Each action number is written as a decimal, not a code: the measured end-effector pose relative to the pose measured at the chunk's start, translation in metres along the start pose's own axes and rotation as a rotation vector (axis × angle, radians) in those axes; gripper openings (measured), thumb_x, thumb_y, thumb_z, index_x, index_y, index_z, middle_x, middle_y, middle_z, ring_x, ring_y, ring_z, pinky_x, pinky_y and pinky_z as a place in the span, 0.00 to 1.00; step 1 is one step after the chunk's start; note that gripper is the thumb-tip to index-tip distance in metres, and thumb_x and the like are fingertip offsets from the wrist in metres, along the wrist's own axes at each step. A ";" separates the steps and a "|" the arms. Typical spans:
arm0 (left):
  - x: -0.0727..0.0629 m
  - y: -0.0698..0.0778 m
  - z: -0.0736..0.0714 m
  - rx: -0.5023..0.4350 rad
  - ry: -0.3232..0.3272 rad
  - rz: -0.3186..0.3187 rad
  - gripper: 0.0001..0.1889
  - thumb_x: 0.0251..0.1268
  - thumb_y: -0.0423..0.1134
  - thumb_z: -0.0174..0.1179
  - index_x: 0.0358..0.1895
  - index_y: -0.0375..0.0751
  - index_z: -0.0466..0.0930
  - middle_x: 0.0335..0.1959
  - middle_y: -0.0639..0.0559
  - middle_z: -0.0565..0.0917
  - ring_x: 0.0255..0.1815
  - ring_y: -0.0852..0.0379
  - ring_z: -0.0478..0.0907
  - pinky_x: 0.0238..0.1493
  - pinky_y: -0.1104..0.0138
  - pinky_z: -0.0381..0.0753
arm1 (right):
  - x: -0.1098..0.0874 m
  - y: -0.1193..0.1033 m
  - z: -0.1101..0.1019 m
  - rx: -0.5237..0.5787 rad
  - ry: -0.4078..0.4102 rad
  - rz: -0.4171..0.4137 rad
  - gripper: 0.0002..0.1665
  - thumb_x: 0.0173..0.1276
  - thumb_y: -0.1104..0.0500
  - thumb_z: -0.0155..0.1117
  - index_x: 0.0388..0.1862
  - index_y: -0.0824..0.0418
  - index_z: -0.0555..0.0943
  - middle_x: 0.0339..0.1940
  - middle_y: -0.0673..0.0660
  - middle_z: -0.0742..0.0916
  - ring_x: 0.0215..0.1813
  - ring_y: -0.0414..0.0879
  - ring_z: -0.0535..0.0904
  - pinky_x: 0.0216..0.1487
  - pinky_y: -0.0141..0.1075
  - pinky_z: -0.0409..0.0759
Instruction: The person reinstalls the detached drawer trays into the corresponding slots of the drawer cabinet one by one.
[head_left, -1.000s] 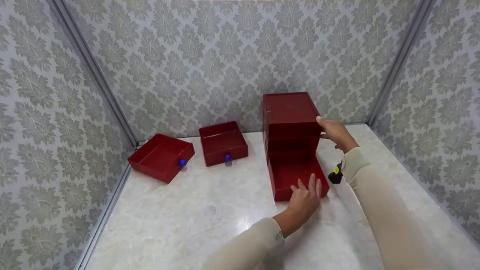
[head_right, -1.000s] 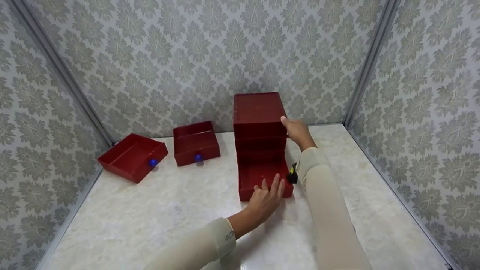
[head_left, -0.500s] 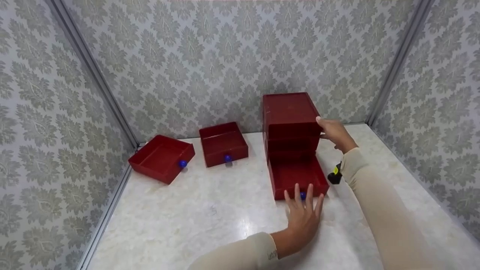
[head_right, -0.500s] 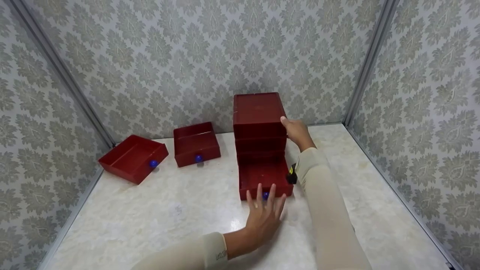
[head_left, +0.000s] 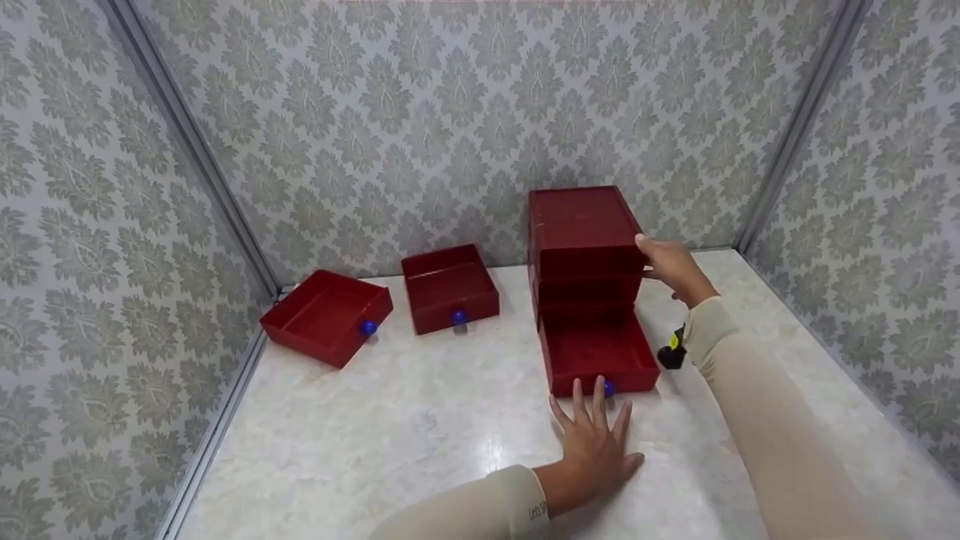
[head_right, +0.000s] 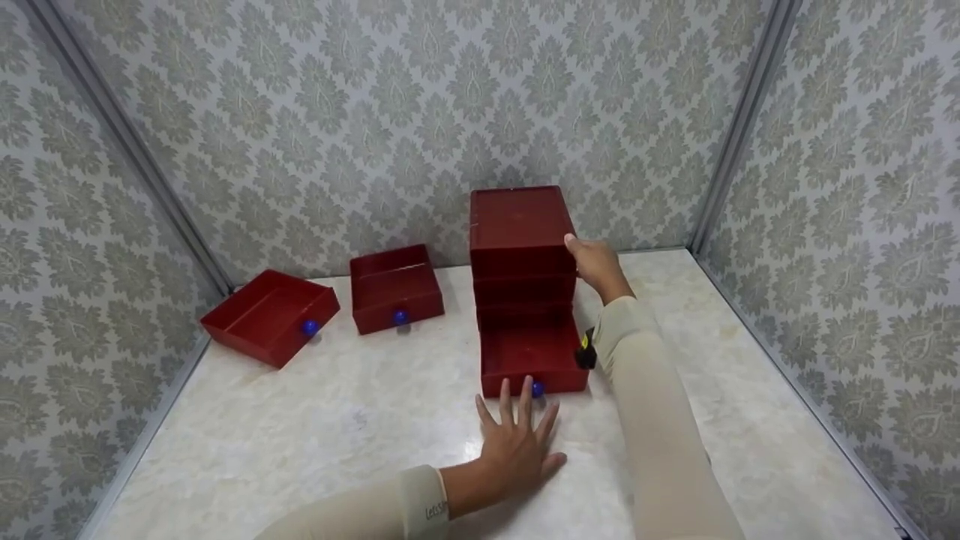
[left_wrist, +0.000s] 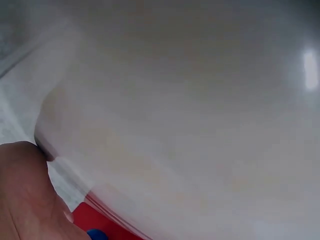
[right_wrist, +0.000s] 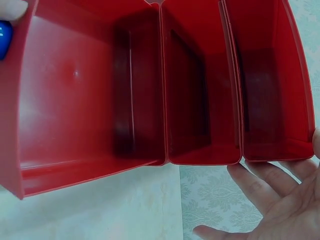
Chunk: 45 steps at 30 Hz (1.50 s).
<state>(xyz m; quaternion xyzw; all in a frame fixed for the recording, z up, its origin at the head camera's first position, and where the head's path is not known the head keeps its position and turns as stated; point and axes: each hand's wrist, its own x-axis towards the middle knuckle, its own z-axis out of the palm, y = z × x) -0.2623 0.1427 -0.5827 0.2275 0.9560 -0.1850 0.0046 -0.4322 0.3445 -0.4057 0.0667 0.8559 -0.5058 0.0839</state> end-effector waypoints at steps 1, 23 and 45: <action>0.002 -0.001 0.000 -0.003 -0.004 0.005 0.43 0.62 0.85 0.24 0.80 0.81 0.34 0.86 0.48 0.35 0.85 0.35 0.40 0.70 0.27 0.57 | 0.000 0.000 0.000 0.001 0.001 0.000 0.49 0.72 0.22 0.40 0.83 0.46 0.58 0.83 0.57 0.64 0.80 0.57 0.65 0.64 0.83 0.54; 0.065 -0.040 -0.009 -0.078 -0.002 0.007 0.49 0.57 0.87 0.32 0.81 0.78 0.34 0.86 0.48 0.35 0.85 0.33 0.39 0.72 0.28 0.54 | 0.004 0.001 0.005 0.036 0.003 0.024 0.46 0.74 0.24 0.41 0.80 0.50 0.65 0.81 0.57 0.69 0.79 0.57 0.67 0.65 0.83 0.52; 0.103 -0.118 0.003 -0.290 0.011 0.028 0.43 0.72 0.75 0.37 0.84 0.63 0.42 0.86 0.61 0.42 0.87 0.49 0.34 0.77 0.30 0.45 | 0.008 -0.002 -0.001 0.075 0.035 0.077 0.44 0.74 0.25 0.43 0.81 0.46 0.63 0.81 0.56 0.69 0.78 0.54 0.69 0.66 0.82 0.50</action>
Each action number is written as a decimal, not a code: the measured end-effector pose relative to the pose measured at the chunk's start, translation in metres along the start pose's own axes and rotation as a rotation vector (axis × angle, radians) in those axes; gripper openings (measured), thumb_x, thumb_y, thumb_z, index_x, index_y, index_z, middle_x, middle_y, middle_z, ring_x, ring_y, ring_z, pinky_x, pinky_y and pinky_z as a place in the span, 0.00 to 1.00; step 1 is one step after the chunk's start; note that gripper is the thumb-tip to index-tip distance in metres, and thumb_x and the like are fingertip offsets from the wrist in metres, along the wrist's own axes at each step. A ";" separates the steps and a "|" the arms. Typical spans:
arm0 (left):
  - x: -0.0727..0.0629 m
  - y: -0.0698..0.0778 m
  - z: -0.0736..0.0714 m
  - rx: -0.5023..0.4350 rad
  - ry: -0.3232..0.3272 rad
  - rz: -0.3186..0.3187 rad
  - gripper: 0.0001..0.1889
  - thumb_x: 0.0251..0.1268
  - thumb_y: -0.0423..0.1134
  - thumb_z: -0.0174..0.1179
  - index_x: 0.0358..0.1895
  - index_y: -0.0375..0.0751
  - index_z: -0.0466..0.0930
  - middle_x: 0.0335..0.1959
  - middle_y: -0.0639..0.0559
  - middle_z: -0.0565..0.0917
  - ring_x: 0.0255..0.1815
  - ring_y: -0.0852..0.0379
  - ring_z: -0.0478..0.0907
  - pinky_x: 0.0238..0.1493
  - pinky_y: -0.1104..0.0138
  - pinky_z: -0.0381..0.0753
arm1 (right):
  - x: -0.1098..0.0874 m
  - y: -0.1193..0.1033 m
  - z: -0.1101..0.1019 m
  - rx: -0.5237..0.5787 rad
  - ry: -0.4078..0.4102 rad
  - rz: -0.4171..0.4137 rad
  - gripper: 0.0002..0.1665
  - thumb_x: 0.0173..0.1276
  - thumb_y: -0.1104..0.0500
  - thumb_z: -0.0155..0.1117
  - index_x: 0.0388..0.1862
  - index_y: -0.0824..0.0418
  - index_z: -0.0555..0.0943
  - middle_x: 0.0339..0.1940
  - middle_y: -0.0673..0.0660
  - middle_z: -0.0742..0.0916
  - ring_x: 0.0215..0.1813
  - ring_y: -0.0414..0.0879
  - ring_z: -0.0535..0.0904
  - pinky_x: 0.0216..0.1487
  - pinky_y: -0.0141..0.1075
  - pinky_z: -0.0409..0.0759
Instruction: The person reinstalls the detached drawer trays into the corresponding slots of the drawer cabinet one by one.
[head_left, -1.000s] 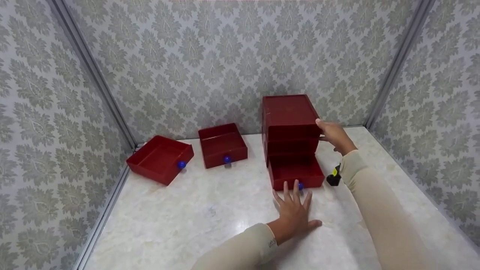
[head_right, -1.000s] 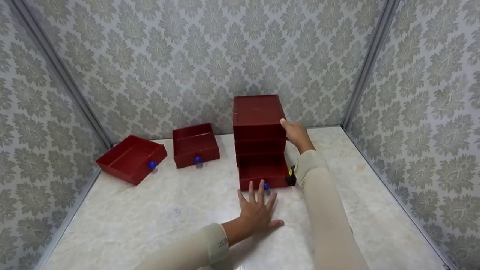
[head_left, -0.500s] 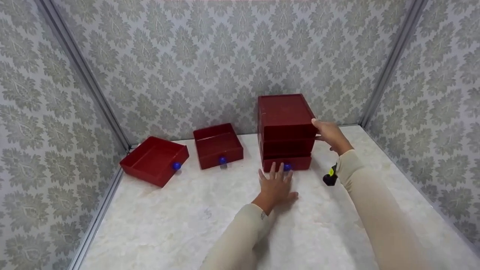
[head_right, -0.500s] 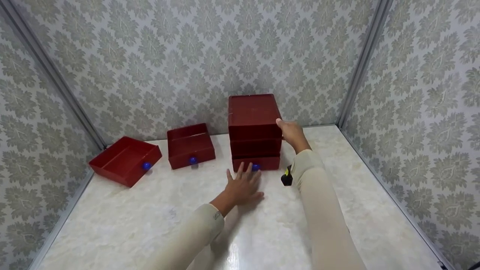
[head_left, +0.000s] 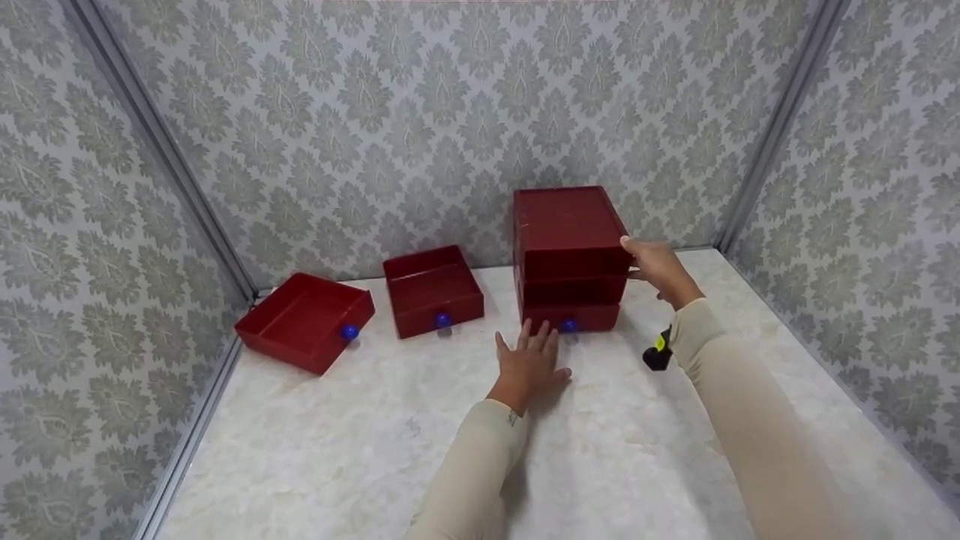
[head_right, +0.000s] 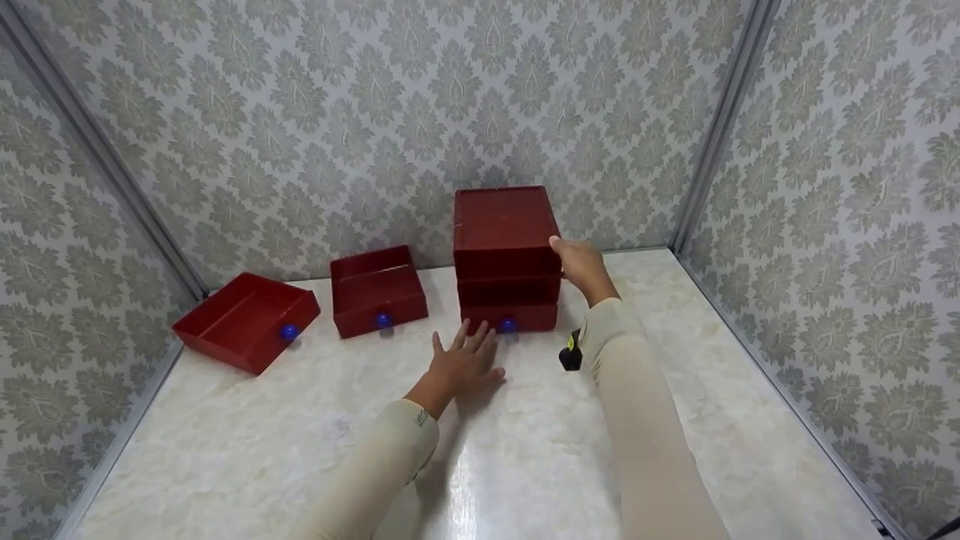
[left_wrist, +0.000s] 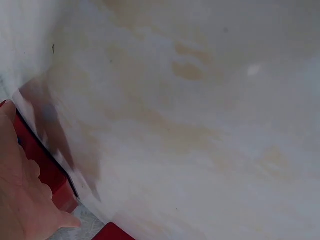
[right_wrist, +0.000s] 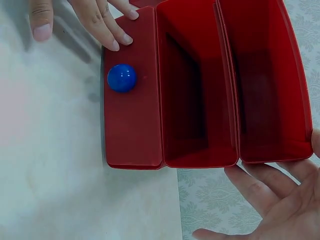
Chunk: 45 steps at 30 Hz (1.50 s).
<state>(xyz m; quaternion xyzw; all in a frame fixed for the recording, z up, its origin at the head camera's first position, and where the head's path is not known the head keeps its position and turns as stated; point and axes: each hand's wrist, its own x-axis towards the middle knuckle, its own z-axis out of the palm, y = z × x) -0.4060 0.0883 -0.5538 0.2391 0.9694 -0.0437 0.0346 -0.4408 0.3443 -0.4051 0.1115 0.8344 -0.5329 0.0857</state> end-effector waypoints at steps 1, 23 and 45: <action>0.000 0.000 0.000 0.004 -0.002 -0.003 0.43 0.72 0.75 0.37 0.84 0.63 0.42 0.86 0.61 0.42 0.87 0.49 0.34 0.77 0.30 0.44 | 0.000 0.000 0.000 0.000 0.000 0.000 0.44 0.74 0.25 0.43 0.81 0.46 0.63 0.81 0.56 0.69 0.78 0.54 0.69 0.66 0.82 0.50; -0.002 -0.115 -0.008 0.278 0.416 -0.144 0.26 0.74 0.51 0.56 0.69 0.44 0.74 0.72 0.42 0.74 0.72 0.41 0.69 0.66 0.43 0.72 | -0.002 0.002 0.001 -0.015 -0.004 0.002 0.45 0.73 0.23 0.41 0.80 0.45 0.65 0.81 0.54 0.69 0.79 0.53 0.68 0.67 0.81 0.50; -0.023 -0.166 0.029 0.193 0.336 -0.243 0.32 0.73 0.39 0.62 0.76 0.50 0.61 0.72 0.42 0.70 0.66 0.33 0.72 0.69 0.34 0.67 | 0.001 0.001 0.001 -0.023 -0.009 0.012 0.48 0.72 0.22 0.41 0.82 0.46 0.59 0.83 0.56 0.65 0.79 0.54 0.67 0.65 0.82 0.50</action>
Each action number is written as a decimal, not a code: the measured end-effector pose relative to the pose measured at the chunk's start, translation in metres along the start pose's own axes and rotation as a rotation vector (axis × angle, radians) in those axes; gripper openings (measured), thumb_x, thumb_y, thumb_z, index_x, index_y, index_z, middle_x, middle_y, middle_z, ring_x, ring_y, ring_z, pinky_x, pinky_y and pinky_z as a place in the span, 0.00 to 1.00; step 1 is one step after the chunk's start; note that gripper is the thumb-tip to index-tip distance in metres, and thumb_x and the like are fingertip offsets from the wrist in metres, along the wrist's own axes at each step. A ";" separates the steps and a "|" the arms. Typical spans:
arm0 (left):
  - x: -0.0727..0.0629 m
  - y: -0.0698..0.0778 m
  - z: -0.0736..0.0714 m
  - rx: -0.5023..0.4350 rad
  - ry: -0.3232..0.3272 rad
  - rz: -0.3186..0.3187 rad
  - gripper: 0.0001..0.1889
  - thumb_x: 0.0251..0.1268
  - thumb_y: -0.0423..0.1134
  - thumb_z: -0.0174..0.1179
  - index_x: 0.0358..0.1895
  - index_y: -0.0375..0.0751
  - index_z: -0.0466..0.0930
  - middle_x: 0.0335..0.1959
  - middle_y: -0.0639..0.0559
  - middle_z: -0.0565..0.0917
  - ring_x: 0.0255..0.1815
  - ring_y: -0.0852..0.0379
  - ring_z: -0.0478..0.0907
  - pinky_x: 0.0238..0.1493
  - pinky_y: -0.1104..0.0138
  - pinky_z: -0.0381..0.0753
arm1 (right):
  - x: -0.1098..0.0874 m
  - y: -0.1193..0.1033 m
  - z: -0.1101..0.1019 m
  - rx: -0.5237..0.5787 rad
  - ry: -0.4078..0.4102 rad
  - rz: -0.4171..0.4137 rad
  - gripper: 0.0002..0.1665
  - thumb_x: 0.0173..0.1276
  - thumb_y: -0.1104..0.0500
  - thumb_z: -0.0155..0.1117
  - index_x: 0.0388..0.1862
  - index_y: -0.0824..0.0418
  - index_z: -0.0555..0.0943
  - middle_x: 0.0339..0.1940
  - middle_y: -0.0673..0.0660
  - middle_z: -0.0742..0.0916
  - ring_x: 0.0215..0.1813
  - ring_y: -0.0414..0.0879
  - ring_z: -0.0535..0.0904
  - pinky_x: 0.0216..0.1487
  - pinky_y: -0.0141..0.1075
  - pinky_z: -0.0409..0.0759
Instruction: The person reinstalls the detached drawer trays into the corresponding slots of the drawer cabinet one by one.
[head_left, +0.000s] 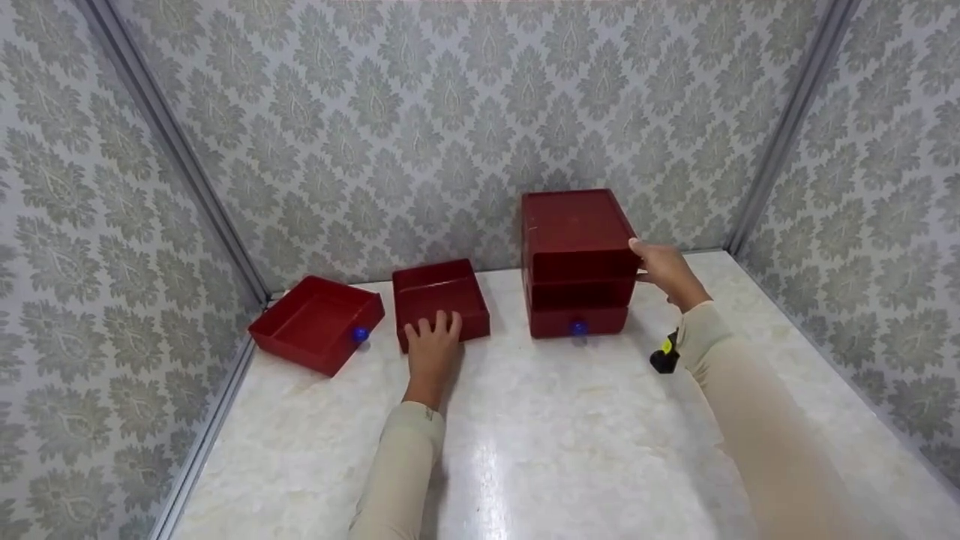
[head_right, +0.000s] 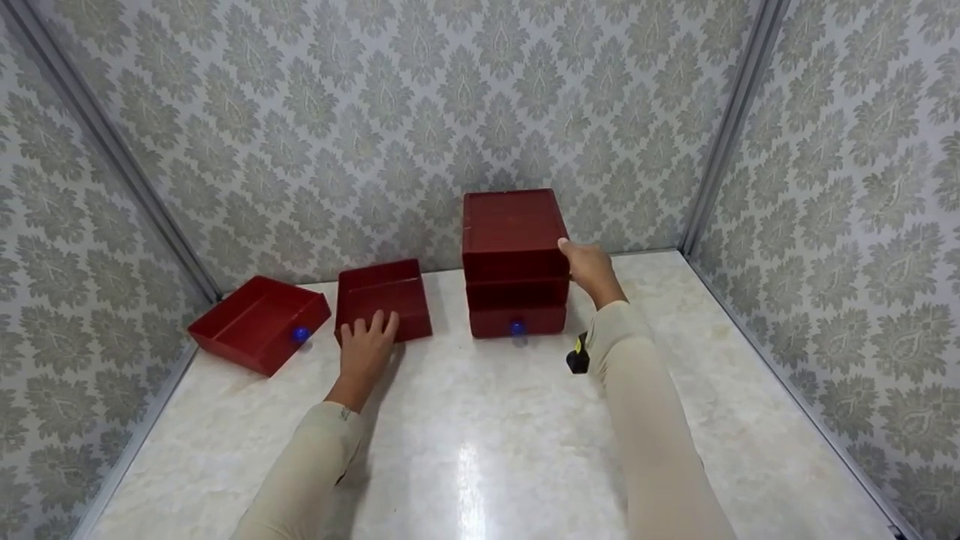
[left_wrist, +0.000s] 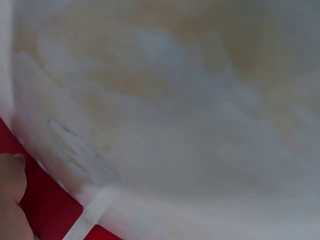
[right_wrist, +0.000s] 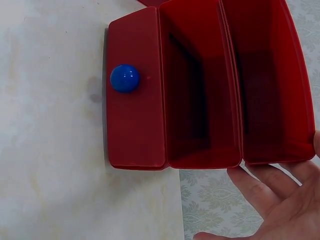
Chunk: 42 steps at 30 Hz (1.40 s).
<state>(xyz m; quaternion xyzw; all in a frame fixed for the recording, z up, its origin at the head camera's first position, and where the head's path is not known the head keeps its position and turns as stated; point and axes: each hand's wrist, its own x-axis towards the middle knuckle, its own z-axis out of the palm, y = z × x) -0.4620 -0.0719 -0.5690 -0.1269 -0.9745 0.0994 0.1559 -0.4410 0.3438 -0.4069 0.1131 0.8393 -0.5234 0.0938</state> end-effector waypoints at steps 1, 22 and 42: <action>-0.001 0.000 0.000 0.009 -0.010 0.005 0.33 0.73 0.39 0.61 0.77 0.49 0.60 0.74 0.42 0.69 0.67 0.32 0.71 0.69 0.33 0.67 | 0.000 0.000 0.000 0.000 0.001 0.000 0.48 0.72 0.22 0.41 0.82 0.46 0.60 0.83 0.56 0.65 0.79 0.54 0.68 0.65 0.82 0.50; -0.079 0.029 -0.086 0.000 0.119 0.082 0.41 0.63 0.41 0.69 0.79 0.46 0.62 0.76 0.40 0.70 0.67 0.32 0.72 0.64 0.32 0.71 | -0.003 -0.005 0.001 -0.014 -0.019 -0.015 0.48 0.72 0.22 0.41 0.82 0.46 0.60 0.83 0.57 0.65 0.79 0.54 0.67 0.66 0.82 0.51; -0.163 0.120 -0.161 0.065 0.281 0.295 0.28 0.72 0.47 0.61 0.73 0.51 0.70 0.71 0.47 0.77 0.62 0.40 0.79 0.57 0.40 0.80 | -0.003 -0.001 -0.003 0.035 -0.021 -0.028 0.44 0.75 0.25 0.42 0.77 0.51 0.67 0.81 0.57 0.68 0.78 0.55 0.69 0.65 0.84 0.45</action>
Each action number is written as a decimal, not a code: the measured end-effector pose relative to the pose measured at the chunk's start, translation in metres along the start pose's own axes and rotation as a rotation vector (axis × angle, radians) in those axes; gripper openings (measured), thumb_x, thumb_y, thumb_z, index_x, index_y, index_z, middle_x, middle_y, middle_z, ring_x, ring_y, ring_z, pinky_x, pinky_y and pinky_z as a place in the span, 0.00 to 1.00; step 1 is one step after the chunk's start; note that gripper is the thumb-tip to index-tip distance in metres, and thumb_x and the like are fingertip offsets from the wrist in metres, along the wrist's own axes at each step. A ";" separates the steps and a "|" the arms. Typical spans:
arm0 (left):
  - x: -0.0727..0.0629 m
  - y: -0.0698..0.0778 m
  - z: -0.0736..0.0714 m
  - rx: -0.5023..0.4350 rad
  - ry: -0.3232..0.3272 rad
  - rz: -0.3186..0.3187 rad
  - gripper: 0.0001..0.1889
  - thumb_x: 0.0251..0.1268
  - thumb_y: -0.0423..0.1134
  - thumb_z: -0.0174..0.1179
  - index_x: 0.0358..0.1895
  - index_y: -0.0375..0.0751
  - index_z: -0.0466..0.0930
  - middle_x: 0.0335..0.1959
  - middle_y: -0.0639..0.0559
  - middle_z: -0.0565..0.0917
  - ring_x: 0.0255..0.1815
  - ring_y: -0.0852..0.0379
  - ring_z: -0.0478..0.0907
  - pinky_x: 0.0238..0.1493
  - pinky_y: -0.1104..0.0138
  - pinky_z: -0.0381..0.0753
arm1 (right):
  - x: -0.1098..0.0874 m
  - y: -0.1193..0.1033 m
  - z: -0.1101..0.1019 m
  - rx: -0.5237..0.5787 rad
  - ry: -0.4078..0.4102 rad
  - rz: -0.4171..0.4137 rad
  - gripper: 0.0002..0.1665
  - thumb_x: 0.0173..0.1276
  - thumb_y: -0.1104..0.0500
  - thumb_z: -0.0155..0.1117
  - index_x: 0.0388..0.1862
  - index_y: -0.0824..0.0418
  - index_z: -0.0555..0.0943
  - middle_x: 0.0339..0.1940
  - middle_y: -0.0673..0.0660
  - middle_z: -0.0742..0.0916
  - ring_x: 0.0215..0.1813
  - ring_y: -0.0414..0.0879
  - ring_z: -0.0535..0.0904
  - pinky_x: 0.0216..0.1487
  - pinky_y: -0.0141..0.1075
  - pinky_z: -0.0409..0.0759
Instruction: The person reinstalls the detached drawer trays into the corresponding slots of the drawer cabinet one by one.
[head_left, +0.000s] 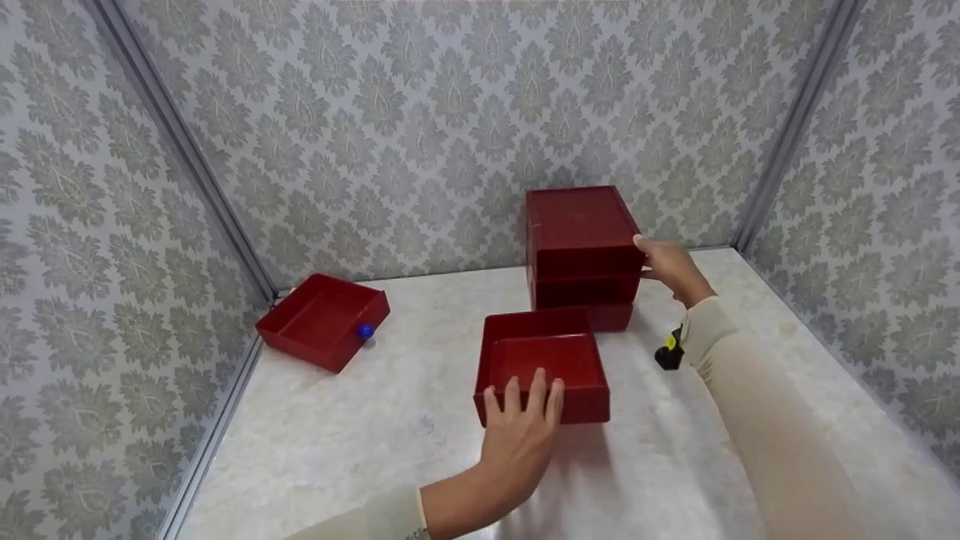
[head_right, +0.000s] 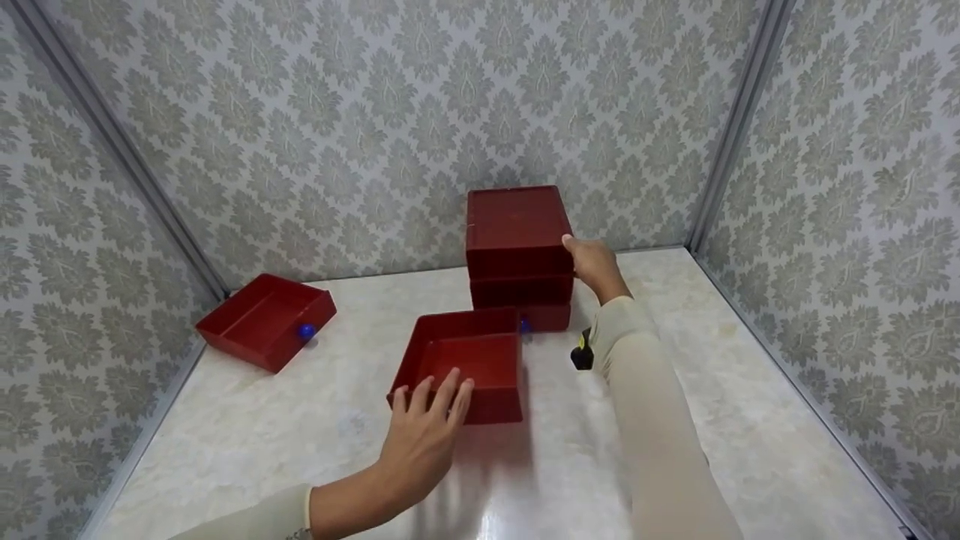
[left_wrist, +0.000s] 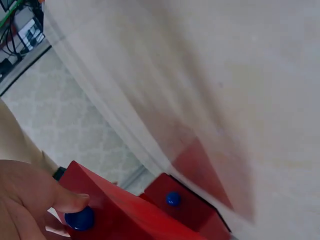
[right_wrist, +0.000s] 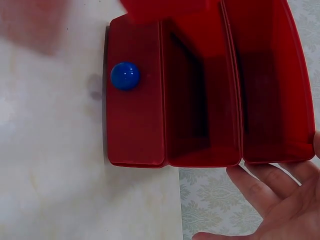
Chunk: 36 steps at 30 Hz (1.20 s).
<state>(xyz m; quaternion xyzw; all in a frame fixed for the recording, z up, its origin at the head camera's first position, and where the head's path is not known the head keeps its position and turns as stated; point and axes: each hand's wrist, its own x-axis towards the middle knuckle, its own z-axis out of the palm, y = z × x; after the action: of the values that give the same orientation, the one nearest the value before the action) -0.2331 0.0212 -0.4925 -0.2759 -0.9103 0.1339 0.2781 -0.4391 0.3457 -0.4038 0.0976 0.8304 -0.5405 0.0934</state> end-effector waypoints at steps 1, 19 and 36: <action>0.003 0.006 -0.001 -0.002 -0.014 0.010 0.28 0.73 0.48 0.60 0.74 0.51 0.69 0.71 0.47 0.76 0.63 0.40 0.79 0.57 0.40 0.80 | 0.000 0.000 0.000 -0.001 0.001 -0.004 0.44 0.75 0.25 0.42 0.78 0.51 0.67 0.80 0.57 0.68 0.78 0.55 0.69 0.65 0.84 0.45; 0.041 0.066 0.008 0.029 0.002 0.054 0.24 0.78 0.50 0.52 0.73 0.55 0.69 0.72 0.48 0.76 0.64 0.42 0.80 0.59 0.41 0.80 | -0.005 0.003 0.003 -0.008 0.022 -0.013 0.45 0.75 0.25 0.42 0.78 0.50 0.68 0.81 0.57 0.68 0.78 0.56 0.68 0.65 0.84 0.47; 0.052 0.067 0.016 0.050 0.032 0.065 0.29 0.75 0.53 0.56 0.75 0.52 0.67 0.74 0.46 0.74 0.65 0.39 0.80 0.58 0.40 0.81 | -0.003 0.003 0.002 0.002 0.019 -0.030 0.42 0.74 0.25 0.43 0.72 0.49 0.74 0.80 0.56 0.70 0.77 0.56 0.70 0.64 0.84 0.47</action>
<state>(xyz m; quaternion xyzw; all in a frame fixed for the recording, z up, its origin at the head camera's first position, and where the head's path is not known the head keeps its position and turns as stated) -0.2498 0.1041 -0.5092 -0.3005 -0.8926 0.1613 0.2948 -0.4356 0.3450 -0.4069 0.0904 0.8321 -0.5418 0.0770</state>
